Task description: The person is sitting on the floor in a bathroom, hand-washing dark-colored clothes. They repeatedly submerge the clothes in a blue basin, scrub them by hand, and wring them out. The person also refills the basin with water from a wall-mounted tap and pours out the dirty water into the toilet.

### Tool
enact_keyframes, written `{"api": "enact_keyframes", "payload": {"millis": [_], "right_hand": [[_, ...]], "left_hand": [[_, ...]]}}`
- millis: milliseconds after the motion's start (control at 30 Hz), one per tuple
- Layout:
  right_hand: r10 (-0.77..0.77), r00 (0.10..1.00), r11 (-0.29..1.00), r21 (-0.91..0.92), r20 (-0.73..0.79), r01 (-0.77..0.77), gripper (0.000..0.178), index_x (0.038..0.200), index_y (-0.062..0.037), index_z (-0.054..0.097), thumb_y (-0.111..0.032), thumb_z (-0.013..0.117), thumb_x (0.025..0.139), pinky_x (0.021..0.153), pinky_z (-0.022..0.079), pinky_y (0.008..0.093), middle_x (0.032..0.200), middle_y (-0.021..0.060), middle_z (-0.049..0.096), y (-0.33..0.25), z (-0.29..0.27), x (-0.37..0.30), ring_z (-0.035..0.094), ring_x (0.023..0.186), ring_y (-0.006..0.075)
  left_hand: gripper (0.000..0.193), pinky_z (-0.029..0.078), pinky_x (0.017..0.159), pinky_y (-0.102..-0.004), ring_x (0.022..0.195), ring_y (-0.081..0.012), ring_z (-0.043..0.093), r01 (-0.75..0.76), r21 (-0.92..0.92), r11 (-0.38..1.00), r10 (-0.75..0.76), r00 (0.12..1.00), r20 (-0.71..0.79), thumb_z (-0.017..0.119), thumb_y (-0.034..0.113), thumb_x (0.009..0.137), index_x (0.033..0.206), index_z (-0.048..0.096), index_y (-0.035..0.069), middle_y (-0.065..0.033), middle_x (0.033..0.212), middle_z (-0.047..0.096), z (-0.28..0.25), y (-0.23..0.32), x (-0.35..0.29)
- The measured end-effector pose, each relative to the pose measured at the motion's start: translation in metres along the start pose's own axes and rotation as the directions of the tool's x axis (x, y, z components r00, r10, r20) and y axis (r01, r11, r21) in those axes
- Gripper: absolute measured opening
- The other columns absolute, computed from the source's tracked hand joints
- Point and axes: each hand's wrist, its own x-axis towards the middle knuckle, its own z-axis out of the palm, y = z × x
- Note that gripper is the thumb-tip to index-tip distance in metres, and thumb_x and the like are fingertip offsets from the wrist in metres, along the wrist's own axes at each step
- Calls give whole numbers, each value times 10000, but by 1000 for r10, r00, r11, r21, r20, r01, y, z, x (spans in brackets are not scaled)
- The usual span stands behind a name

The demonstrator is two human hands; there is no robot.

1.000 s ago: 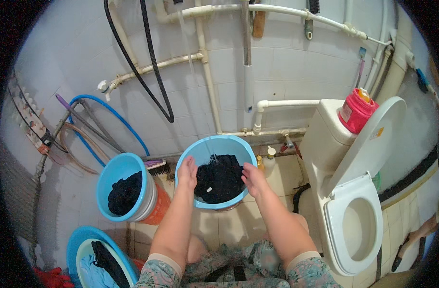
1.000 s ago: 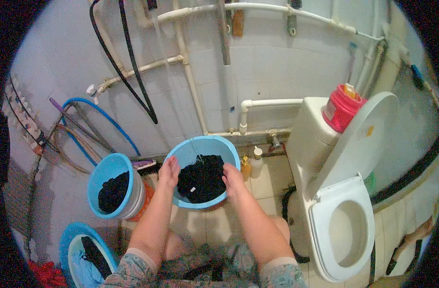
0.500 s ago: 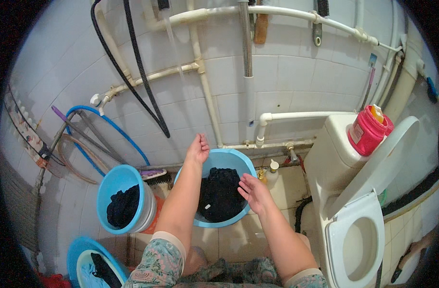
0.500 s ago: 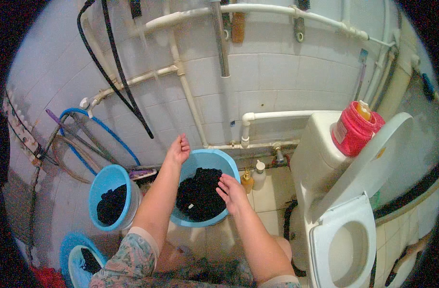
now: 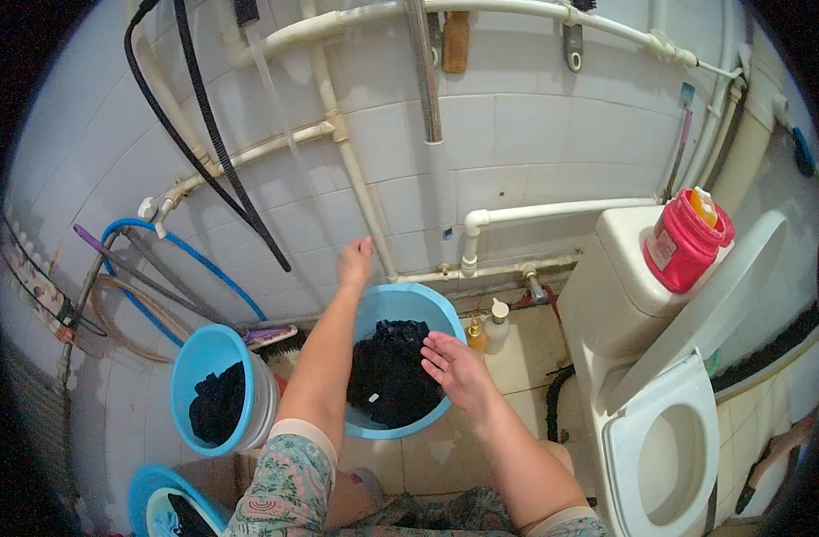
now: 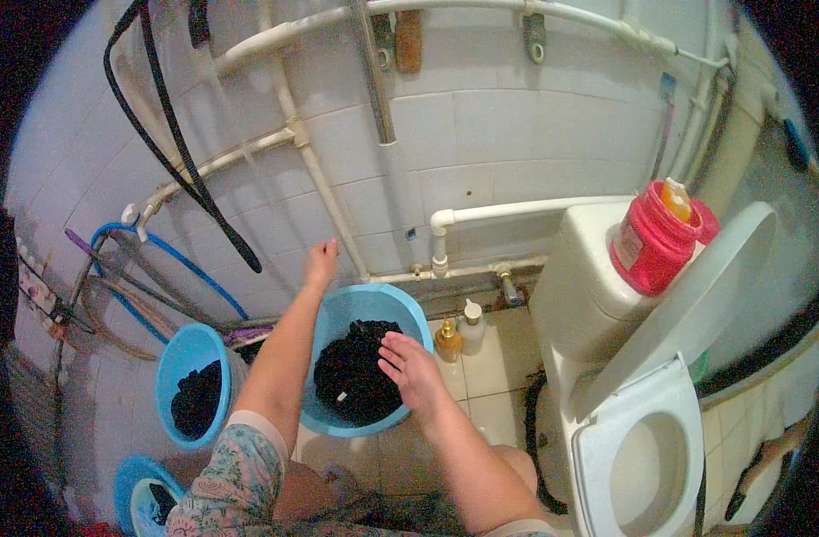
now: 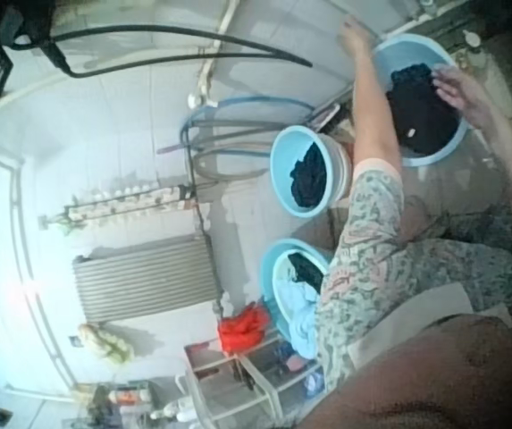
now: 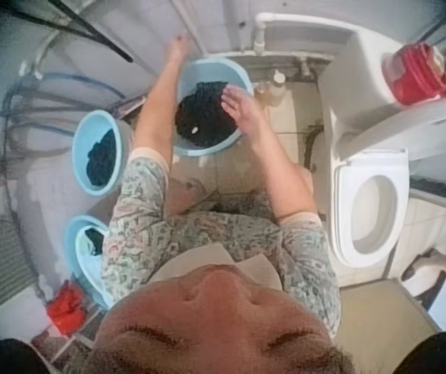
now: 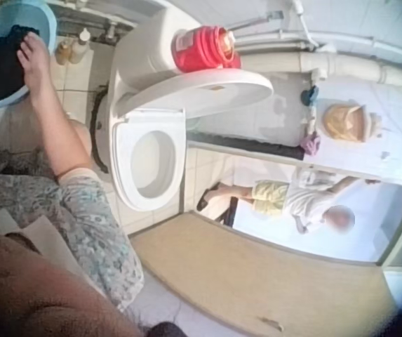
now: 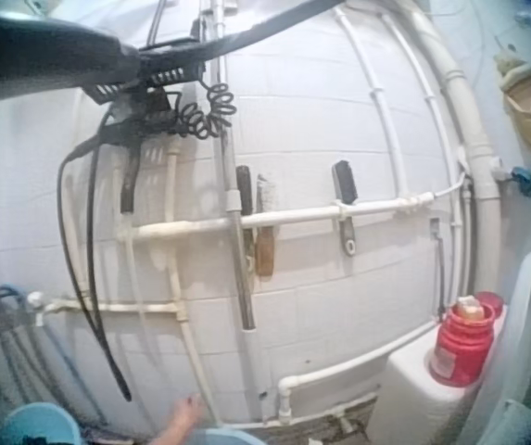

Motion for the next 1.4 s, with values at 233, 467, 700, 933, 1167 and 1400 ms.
{"api": "enact_keyframes", "payload": {"millis": [233,467,700,933,1167,1400], "right_hand": [[-1,999,993,115,45,-4,268,1095,-15,484,-173,486,878,865,442,305,1074,98,546,12,-2,17,534,985,196],[-39,999,944,328,-6,39,310,1101,0,481,-229,396,910,898,427,351,1108,124,542,32,-2,47,534,1011,239],[-77,996,877,478,40,49,440,1272,-53,362,-323,265,939,999,322,381,1322,121,379,21,-5,51,366,1213,270],[-132,954,972,223,270,71,574,1361,-123,251,-459,369,910,1008,274,336,1369,27,332,54,38,20,338,1223,188],[32,996,981,189,79,-46,395,1059,-25,470,-346,540,841,808,440,369,991,143,580,32,11,38,552,925,252],[-90,944,937,348,316,-27,351,1046,-5,496,-319,479,889,879,436,355,1019,132,569,25,32,17,542,969,238]], "left_hand": [[218,451,478,-266,600,-183,563,586,-807,-74,-307,756,578,460,198,869,688,524,95,-56,641,564,-7,-50,5],[251,486,574,-272,658,-192,571,713,-648,-266,-129,640,757,448,207,893,695,517,70,-83,700,586,-11,13,-86],[359,187,1050,-340,1251,-259,305,43,-566,823,340,760,554,345,230,934,1215,475,48,-129,1316,395,-31,99,-224],[464,85,1076,-355,1327,-271,160,-160,-145,976,213,832,513,187,290,950,1327,344,68,-131,1408,266,-10,21,-177],[391,227,1036,-306,1281,-242,280,-35,-511,859,325,808,491,353,148,917,1271,384,-14,-137,1340,363,-39,67,-240],[482,307,1027,-319,1265,-227,312,551,-737,-391,91,820,565,411,73,868,1310,275,-62,-147,1347,334,-63,92,-217]]}}
